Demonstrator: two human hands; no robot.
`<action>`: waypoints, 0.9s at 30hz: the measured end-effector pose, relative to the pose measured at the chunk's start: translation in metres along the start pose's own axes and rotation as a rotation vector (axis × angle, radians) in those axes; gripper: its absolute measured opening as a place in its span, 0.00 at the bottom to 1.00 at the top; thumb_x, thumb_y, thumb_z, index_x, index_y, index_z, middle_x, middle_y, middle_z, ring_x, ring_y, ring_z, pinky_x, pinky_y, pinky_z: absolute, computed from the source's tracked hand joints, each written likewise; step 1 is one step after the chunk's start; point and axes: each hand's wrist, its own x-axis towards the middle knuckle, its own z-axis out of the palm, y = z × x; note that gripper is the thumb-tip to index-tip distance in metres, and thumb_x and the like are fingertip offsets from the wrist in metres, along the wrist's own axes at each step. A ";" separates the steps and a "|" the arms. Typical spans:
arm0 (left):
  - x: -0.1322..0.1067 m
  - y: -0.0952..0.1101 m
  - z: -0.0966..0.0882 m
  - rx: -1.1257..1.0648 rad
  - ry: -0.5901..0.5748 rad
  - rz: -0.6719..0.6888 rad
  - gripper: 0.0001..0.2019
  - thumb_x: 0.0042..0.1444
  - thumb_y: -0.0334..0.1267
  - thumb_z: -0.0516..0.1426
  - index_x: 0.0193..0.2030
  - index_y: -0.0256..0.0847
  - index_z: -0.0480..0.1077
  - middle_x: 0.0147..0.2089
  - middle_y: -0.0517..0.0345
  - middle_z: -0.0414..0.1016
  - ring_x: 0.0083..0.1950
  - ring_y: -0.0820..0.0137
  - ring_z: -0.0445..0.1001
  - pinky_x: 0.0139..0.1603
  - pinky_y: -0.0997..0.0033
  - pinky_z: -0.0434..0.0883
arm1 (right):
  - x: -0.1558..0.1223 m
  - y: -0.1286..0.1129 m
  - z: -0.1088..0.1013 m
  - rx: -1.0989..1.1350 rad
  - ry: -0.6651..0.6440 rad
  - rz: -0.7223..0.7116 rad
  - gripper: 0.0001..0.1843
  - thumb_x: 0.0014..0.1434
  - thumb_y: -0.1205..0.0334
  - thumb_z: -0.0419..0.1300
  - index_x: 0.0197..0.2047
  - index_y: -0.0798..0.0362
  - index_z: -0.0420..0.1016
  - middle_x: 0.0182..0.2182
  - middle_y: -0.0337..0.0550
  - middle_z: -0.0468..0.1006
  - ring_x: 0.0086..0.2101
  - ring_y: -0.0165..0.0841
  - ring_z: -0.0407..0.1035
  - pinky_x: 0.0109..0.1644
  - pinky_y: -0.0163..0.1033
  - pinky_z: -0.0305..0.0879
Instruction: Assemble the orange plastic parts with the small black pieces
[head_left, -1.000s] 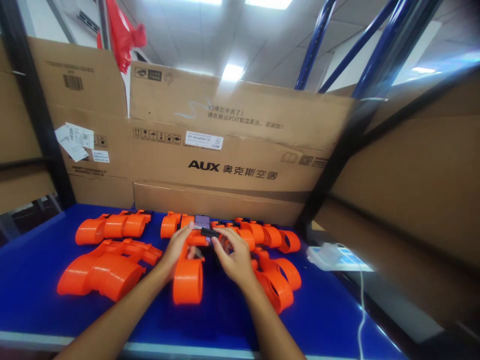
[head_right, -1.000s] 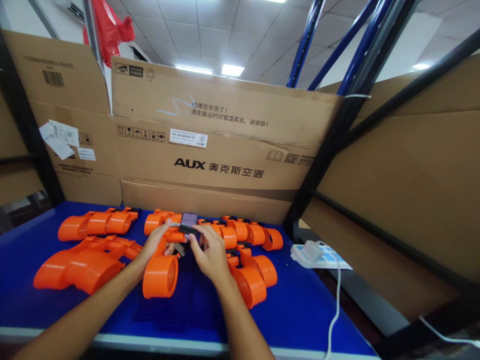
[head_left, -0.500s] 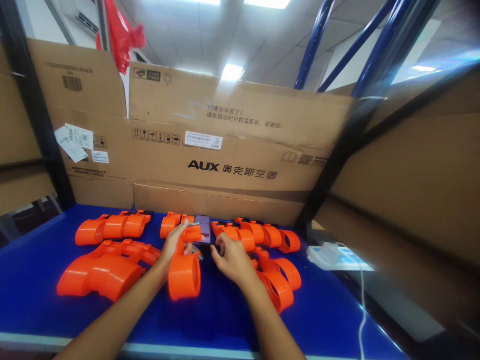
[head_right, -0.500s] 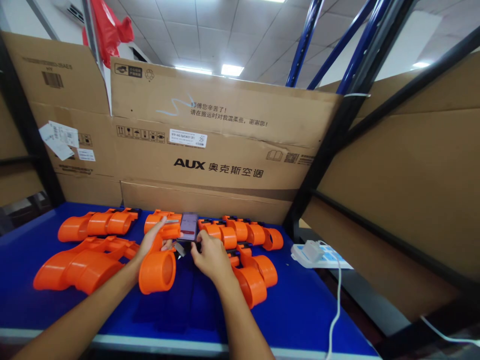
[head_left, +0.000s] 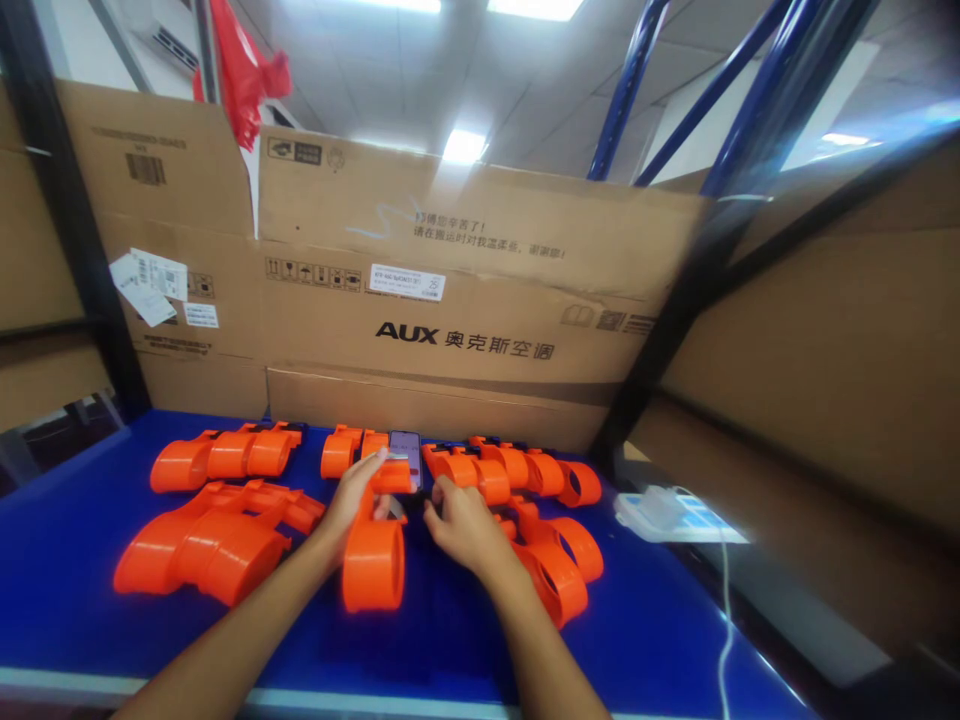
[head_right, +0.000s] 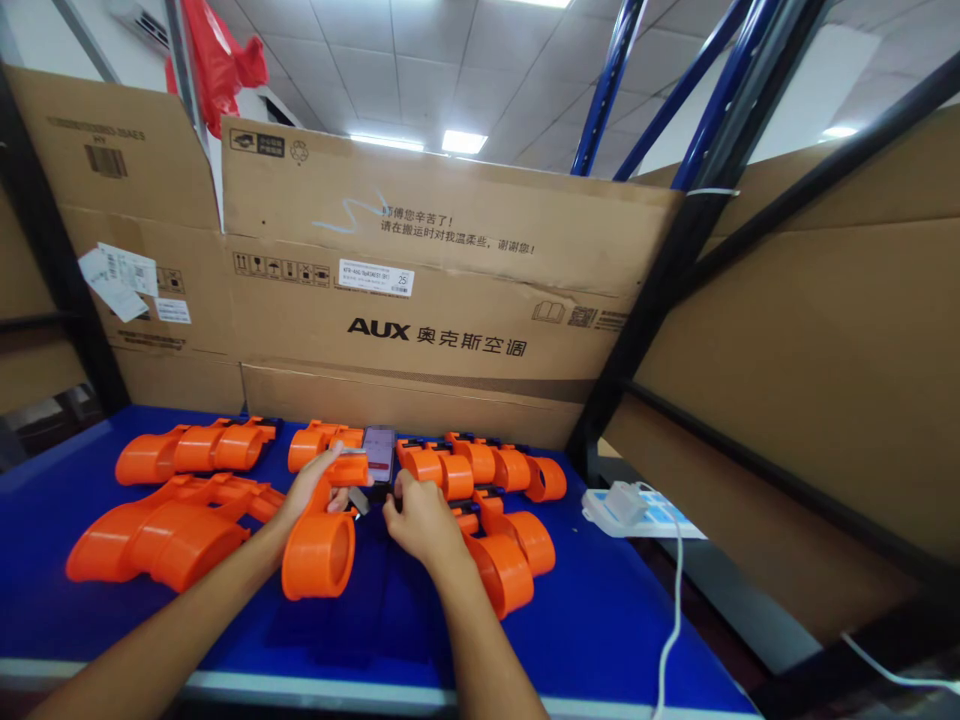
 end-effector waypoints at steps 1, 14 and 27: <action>-0.001 0.000 0.001 0.019 0.001 0.020 0.26 0.53 0.62 0.60 0.31 0.35 0.73 0.10 0.62 0.62 0.10 0.74 0.60 0.15 0.75 0.54 | 0.000 -0.001 0.000 0.005 0.003 0.002 0.08 0.55 0.71 0.61 0.29 0.50 0.68 0.18 0.32 0.67 0.18 0.28 0.60 0.24 0.33 0.47; -0.015 -0.004 0.015 0.126 -0.036 0.092 0.24 0.55 0.58 0.61 0.48 0.42 0.66 0.18 0.69 0.67 0.12 0.76 0.62 0.15 0.78 0.54 | 0.007 -0.019 -0.003 0.584 0.100 -0.021 0.16 0.66 0.51 0.57 0.50 0.52 0.74 0.32 0.43 0.78 0.29 0.33 0.71 0.31 0.35 0.67; -0.019 -0.001 0.016 0.115 -0.174 0.093 0.25 0.53 0.45 0.66 0.55 0.40 0.65 0.24 0.64 0.73 0.22 0.74 0.70 0.26 0.76 0.63 | 0.013 -0.017 -0.006 0.694 0.314 0.103 0.16 0.58 0.47 0.65 0.35 0.52 0.78 0.32 0.43 0.79 0.35 0.37 0.72 0.41 0.40 0.69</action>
